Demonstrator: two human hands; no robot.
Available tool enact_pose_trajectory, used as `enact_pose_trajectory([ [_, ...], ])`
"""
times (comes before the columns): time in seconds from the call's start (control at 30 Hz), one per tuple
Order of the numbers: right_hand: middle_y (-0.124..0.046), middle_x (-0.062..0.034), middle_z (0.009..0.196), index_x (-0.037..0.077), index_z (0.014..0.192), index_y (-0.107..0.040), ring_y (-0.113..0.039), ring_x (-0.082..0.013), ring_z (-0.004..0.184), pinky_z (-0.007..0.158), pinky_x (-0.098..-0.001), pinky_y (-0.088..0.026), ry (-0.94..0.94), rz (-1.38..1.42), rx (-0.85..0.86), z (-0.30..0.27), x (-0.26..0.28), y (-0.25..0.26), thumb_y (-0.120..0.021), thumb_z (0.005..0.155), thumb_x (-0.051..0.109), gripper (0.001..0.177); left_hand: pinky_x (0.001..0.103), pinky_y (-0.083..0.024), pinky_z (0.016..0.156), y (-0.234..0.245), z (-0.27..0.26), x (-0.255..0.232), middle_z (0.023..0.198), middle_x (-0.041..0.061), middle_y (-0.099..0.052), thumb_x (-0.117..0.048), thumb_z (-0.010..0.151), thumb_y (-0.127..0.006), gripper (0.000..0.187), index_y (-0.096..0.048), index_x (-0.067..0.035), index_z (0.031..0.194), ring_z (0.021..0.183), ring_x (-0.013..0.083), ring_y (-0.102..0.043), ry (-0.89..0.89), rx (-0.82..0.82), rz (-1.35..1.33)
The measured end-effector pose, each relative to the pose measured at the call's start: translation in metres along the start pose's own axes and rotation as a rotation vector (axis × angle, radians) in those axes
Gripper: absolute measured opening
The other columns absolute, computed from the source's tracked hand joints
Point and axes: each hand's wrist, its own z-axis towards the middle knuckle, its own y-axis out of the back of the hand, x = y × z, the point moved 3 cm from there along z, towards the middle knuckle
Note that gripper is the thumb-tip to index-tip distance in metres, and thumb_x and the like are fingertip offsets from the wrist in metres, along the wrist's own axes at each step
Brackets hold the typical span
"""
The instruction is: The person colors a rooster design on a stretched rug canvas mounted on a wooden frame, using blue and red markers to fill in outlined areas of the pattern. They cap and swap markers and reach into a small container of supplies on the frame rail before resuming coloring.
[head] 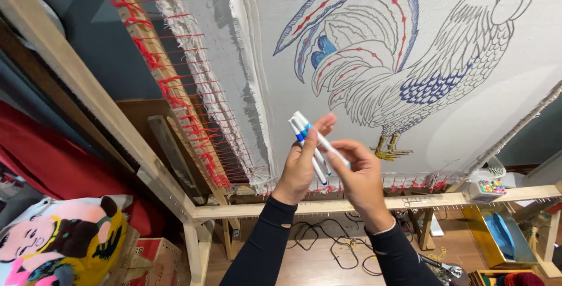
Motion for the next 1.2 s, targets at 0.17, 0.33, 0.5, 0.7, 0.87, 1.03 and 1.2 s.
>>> enact_pose_trajectory([
  [0.17, -0.074, -0.0033, 0.095, 0.004, 0.119, -0.066, -0.063, -0.0044, 0.083, 0.072, -0.0221, -0.048, -0.262, 0.125, 0.052, 0.029, -0.021, 0.005, -0.071, 0.092, 0.009, 0.028, 0.035, -0.044, 0.105, 0.019, 0.035, 0.036, 0.141, 0.017, -0.059, -0.042, 0.113, -0.041, 0.040, -0.057, -0.006, 0.108, 0.124, 0.0218, -0.055, 0.010, -0.016, -0.111],
  [0.33, -0.071, 0.0010, 0.093, -0.002, 0.114, -0.072, -0.059, -0.0040, 0.083, 0.074, -0.0222, -0.046, -0.311, 0.136, 0.174, 0.071, -0.074, 0.037, -0.071, 0.095, 0.013, 0.024, 0.031, -0.050, 0.094, 0.031, 0.080, 0.059, 0.132, 0.018, -0.060, -0.041, 0.112, -0.044, 0.035, -0.056, -0.009, 0.101, 0.123, 0.0125, -0.061, 0.003, -0.019, -0.106],
  [0.5, -0.069, 0.0027, 0.091, -0.002, 0.113, -0.075, -0.058, -0.0040, 0.084, 0.075, -0.0227, -0.045, -0.335, 0.095, 0.233, 0.118, -0.078, 0.053, -0.070, 0.096, 0.018, 0.026, 0.032, -0.047, 0.077, 0.039, 0.125, 0.072, 0.131, 0.014, -0.065, -0.040, 0.109, -0.044, 0.036, -0.059, -0.009, 0.098, 0.083, 0.0156, -0.058, 0.060, -0.122, -0.130],
  [0.7, -0.070, 0.0020, 0.096, -0.001, 0.114, -0.070, -0.061, -0.0052, 0.088, 0.080, -0.0228, -0.048, -0.276, 0.080, 0.257, 0.153, -0.092, 0.069, -0.072, 0.092, 0.012, 0.026, 0.033, -0.050, 0.084, 0.046, 0.160, 0.091, 0.128, 0.014, -0.066, -0.040, 0.111, -0.044, 0.038, -0.057, -0.008, 0.095, 0.096, 0.0154, -0.060, -0.004, -0.146, -0.109],
  [0.87, -0.070, 0.0018, 0.098, 0.003, 0.113, -0.067, -0.063, -0.0052, 0.092, 0.083, -0.0223, -0.050, -0.289, 0.115, 0.275, 0.171, -0.090, 0.072, -0.070, 0.091, 0.012, 0.024, 0.029, -0.049, 0.096, 0.051, 0.174, 0.093, 0.130, 0.013, -0.064, -0.039, 0.112, -0.044, 0.038, -0.060, -0.006, 0.102, 0.108, 0.0110, -0.061, -0.040, -0.108, -0.042],
  [1.03, -0.070, -0.0022, 0.092, -0.001, 0.109, -0.072, -0.060, -0.0076, 0.084, 0.077, -0.0238, -0.048, -0.355, 0.089, 0.374, 0.171, -0.120, 0.072, -0.071, 0.096, 0.015, 0.021, 0.032, -0.039, 0.069, 0.054, 0.180, 0.090, 0.130, 0.009, -0.068, -0.038, 0.111, -0.044, 0.040, -0.064, -0.004, 0.111, 0.080, 0.0141, -0.052, 0.081, -0.126, 0.010],
  [1.2, -0.070, -0.0036, 0.089, -0.004, 0.108, -0.074, -0.058, -0.0101, 0.081, 0.072, -0.0259, -0.044, -0.531, 0.251, 0.429, 0.164, -0.155, 0.085, -0.073, 0.095, 0.016, 0.024, 0.031, -0.048, 0.098, 0.064, 0.188, 0.084, 0.119, 0.012, -0.070, -0.035, 0.113, -0.042, 0.037, -0.063, -0.005, 0.110, 0.105, 0.0120, -0.065, -0.060, -0.125, -0.152],
])
